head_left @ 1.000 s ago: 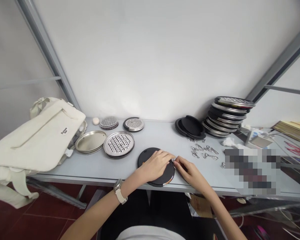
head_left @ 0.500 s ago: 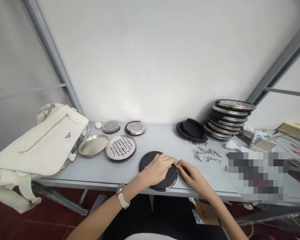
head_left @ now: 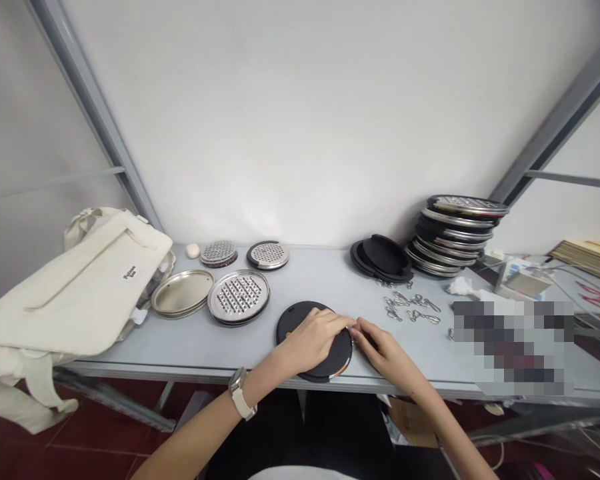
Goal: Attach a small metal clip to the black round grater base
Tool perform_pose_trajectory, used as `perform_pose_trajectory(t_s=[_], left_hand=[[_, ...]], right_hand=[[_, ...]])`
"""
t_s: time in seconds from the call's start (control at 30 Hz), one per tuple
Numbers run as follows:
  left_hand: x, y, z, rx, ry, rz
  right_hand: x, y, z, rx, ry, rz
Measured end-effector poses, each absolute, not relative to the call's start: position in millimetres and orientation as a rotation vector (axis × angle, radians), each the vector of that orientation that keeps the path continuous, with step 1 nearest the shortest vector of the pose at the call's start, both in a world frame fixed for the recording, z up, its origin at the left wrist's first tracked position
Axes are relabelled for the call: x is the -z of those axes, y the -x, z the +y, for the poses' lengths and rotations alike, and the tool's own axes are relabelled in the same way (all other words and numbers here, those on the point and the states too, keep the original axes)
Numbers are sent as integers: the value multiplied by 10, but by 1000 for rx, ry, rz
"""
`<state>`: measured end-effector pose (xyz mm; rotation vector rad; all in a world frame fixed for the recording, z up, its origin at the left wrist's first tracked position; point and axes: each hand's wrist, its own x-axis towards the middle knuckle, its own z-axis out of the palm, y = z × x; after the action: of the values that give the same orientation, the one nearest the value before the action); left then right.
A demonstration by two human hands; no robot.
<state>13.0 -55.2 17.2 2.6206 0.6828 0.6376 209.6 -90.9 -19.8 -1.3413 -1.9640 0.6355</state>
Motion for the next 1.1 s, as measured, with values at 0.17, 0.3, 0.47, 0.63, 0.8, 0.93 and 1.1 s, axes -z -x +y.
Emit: perform_pose_trajectory(t_s=[0.17, 0.3, 0.47, 0.63, 0.8, 0.93, 1.1], left_hand=[[-146, -130, -542, -650, -2628, 719], [-118, -128, -544, -658, -2643, 764], [-116, -131, -549, -669, -2656, 806], [-136, -131, -548, -634, -2664, 762], [-167, -131, -545, -616, -2655, 738], [-181, -132, -540, -607, -2682, 734], [-171, -134, -543, -632, -2681, 752]], right_hand=[[198, -2098, -902, -652, 1345, -1954], [185, -2090, -914, -669, 1364, -1932], [167, -2077, -924, -696, 1364, -1909], [163, -2077, -924, -655, 1367, -1898], [171, -2061, -894, -576, 1391, -1947], [192, -2042, -850, -523, 1415, -1985], [210, -2024, -794, -502, 1430, -2003]])
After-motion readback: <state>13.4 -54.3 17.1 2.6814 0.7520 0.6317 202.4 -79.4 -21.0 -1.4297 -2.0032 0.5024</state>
